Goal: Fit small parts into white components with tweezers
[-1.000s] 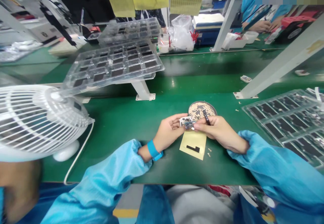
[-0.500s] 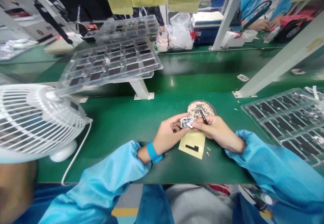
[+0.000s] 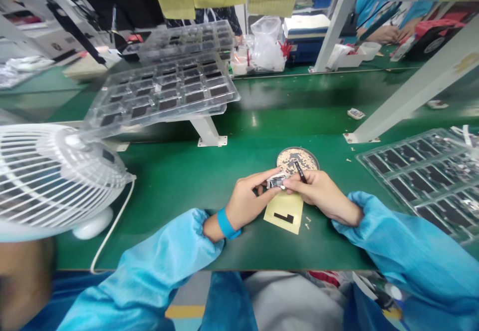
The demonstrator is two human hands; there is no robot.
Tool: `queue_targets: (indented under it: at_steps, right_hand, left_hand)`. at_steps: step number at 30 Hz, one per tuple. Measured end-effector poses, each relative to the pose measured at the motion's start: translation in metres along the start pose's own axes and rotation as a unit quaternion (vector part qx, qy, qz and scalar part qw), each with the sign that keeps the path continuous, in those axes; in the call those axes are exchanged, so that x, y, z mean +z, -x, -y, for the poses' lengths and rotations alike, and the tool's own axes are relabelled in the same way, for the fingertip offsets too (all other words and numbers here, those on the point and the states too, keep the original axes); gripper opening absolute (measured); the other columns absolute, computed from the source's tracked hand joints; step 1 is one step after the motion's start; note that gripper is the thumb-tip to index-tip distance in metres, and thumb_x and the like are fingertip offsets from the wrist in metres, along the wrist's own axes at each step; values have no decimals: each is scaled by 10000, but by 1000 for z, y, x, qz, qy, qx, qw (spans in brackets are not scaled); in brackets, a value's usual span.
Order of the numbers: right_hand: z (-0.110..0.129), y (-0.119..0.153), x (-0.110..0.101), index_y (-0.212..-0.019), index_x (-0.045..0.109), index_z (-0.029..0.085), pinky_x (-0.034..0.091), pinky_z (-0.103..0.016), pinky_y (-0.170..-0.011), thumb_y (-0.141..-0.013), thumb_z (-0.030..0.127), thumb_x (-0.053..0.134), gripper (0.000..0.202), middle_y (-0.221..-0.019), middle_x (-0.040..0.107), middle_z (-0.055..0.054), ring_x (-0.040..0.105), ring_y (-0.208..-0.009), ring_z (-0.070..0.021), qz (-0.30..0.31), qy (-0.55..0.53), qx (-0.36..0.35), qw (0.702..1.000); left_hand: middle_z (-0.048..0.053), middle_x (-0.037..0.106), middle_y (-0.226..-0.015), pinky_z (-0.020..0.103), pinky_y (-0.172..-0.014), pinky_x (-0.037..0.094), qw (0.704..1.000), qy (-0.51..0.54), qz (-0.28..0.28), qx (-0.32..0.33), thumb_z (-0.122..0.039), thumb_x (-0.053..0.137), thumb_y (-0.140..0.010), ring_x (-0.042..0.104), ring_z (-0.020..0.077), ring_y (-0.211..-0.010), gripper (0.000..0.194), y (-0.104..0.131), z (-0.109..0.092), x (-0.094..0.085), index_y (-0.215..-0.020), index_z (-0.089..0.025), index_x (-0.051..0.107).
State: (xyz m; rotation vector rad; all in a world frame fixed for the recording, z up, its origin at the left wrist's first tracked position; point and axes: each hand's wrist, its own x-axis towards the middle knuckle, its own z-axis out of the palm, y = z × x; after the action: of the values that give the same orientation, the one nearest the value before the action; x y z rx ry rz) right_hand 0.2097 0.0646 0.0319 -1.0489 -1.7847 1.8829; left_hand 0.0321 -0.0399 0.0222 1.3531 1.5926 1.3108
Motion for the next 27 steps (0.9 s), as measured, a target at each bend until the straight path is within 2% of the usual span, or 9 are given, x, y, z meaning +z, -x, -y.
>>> queue_targets:
  at_steps: [2, 4, 7, 13, 19, 23, 27]
  right_hand:
    - [-1, 0, 3, -798, 676, 155, 448, -229, -580, -740, 463, 842, 355, -728, 658, -16, 563, -632, -112, -31, 2, -40, 999]
    - [-1, 1, 7, -851, 638, 171, 499, -248, -675, -703, 439, 870, 384, -797, 662, -10, 608, -729, -134, -49, -20, -80, 995]
    - [-1, 2, 12, -965, 618, 180, 531, -281, -742, -719, 437, 852, 426, -866, 671, -22, 640, -802, -160, -33, -53, -94, 994]
    - [1, 3, 18, -952, 586, 201, 523, -266, -623, -763, 429, 815, 374, -804, 653, -2, 657, -755, -169, -25, -95, -62, 993]
    - [-2, 1, 20, -898, 641, 193, 557, -302, -716, -755, 435, 824, 336, -824, 694, -23, 680, -794, -189, -24, -93, -73, 993]
    - [2, 2, 21, -831, 625, 186, 516, -262, -603, -703, 427, 861, 360, -738, 670, -5, 648, -675, -155, -29, -126, -58, 990]
    - [6, 3, 21, -862, 643, 190, 426, -233, -488, -718, 449, 846, 359, -603, 571, 30, 585, -590, -140, -24, -112, -45, 992]
  left_hand:
    - [51, 760, -960, 264, -648, 533, 996, 76, 9, -39, -318, 787, -802, 622, 135, -677, 463, 0, 0, 1, -1251, -227, 719]
    - [82, 770, -1048, 306, -778, 584, 978, 188, 32, -82, -303, 829, -760, 704, 186, -836, 535, -1, 0, 2, -1269, -197, 703]
    - [119, 756, -1139, 359, -877, 598, 946, 297, 62, -111, -270, 861, -725, 730, 227, -949, 578, -2, -2, 4, -1269, -171, 693]
    - [122, 756, -1140, 300, -770, 607, 943, 304, 62, -120, -276, 804, -797, 730, 173, -796, 443, -2, -10, 5, -1220, -174, 721]
    - [96, 696, -1149, 261, -705, 613, 952, 288, 23, -101, -285, 839, -744, 717, 151, -786, 361, -1, -10, 8, -1085, -186, 774]
    - [83, 679, -1113, 245, -694, 608, 953, 285, 26, -100, -284, 834, -751, 707, 136, -769, 341, -1, -8, 10, -1072, -186, 777]
    - [86, 693, -1116, 227, -686, 591, 954, 279, 26, -106, -263, 818, -772, 708, 131, -769, 343, -1, -8, 9, -1102, -185, 767]
